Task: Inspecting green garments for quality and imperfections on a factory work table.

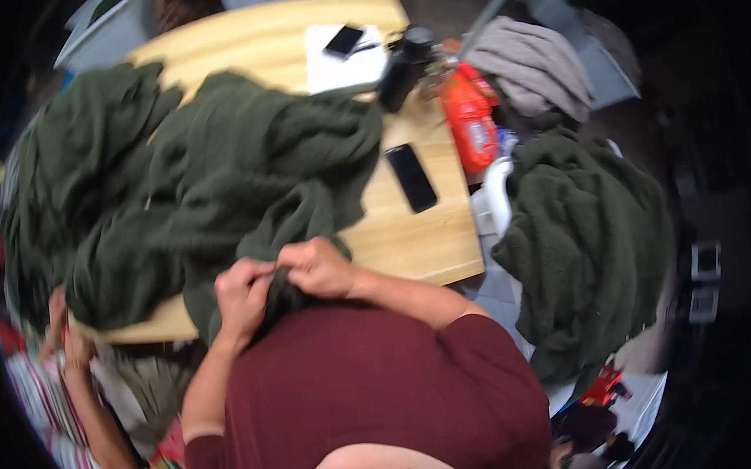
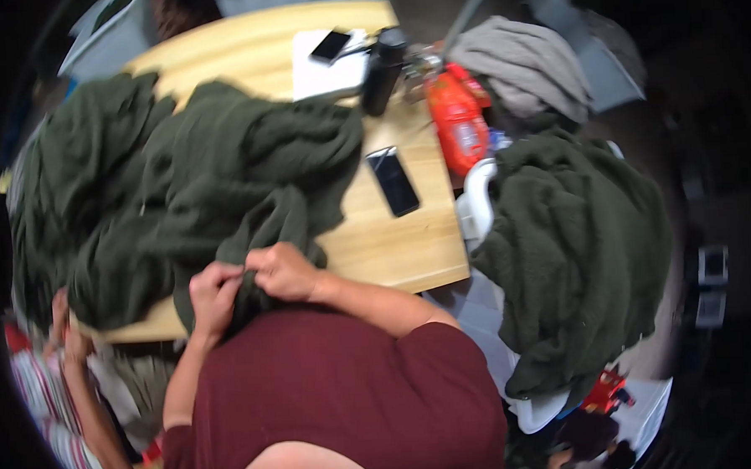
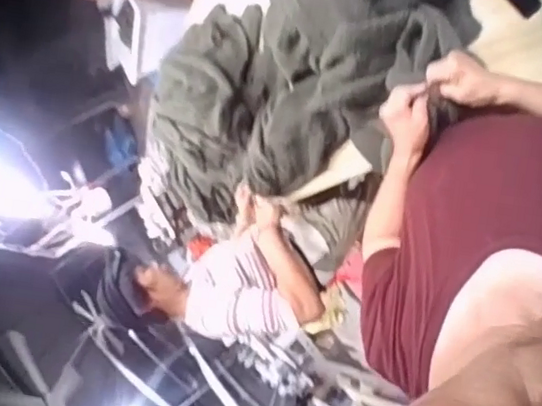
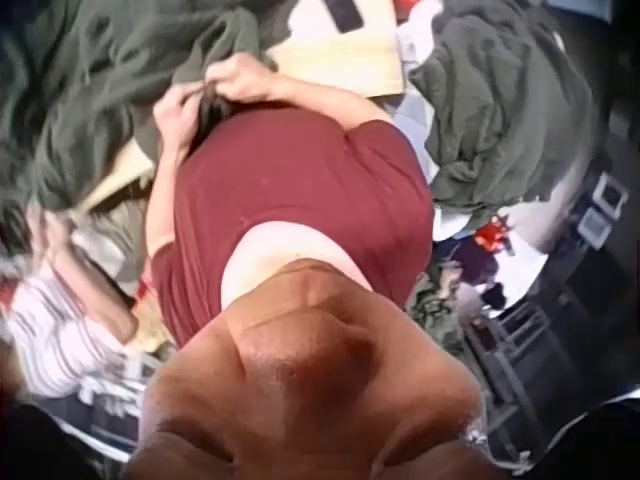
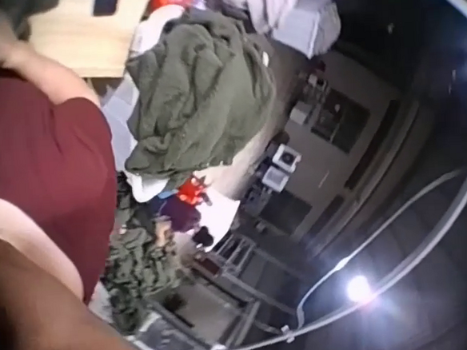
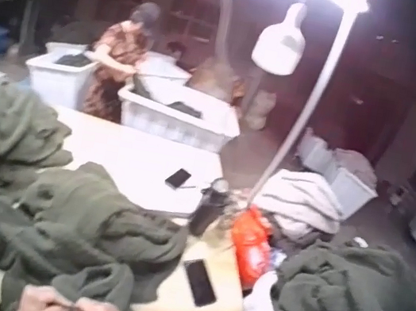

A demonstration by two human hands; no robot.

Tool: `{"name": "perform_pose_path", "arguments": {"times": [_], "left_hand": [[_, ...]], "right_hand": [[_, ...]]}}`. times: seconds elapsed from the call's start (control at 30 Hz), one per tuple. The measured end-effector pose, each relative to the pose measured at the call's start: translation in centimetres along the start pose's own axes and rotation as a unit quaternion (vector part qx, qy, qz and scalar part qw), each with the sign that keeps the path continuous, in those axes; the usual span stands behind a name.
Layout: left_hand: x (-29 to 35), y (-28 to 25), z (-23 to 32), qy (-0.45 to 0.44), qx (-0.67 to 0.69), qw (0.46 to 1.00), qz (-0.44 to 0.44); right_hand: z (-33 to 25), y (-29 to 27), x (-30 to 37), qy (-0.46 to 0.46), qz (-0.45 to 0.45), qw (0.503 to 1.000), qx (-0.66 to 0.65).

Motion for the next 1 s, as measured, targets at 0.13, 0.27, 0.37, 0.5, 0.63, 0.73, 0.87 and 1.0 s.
{"name": "perform_pose_path", "arguments": {"times": [0.13,0.27,0.37,0.5,0.63,0.73,0.87,1.0], "left_hand": [[-0.8,0.7,0.6,0.027,-0.009,0.999,0.045],[-0.6,0.7,1.3,0.054,0.000,0.995,0.085],[-0.3,0.4,1.8,0.124,-0.018,0.983,0.133],[-0.3,-0.1,2.3,0.190,-0.086,0.958,0.195],[0.0,-0.6,2.8,0.227,-0.150,0.931,0.243],[0.2,-0.8,2.5,0.167,-0.051,0.953,0.249],[0.6,-0.7,2.3,0.145,-0.017,0.963,0.228],[0.4,-0.8,2.8,0.148,-0.002,0.963,0.226]], "right_hand": [[-0.1,-0.7,0.2,0.017,0.037,0.999,0.020],[-1.3,-1.0,-0.1,0.021,0.052,0.998,-0.043],[-2.2,-0.8,-0.2,-0.017,0.059,0.998,0.006],[-2.7,-0.4,-0.4,-0.079,0.082,0.990,0.084],[-3.1,0.0,-1.4,-0.140,0.091,0.979,0.117],[-3.9,-0.2,-1.6,-0.190,0.076,0.969,0.139],[-4.0,-0.1,-1.0,-0.249,0.037,0.946,0.206],[-4.0,-0.3,-1.0,-0.262,0.059,0.943,0.195]]}}
Point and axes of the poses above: each hand's wrist, its own x-axis away from the middle knuckle, its own y-axis out of the palm, z = x × y, the point moved 3 cm from there along -x, towards the middle knuckle, and after that the axes turned 11 degrees about -x, right-handed, at the moved point
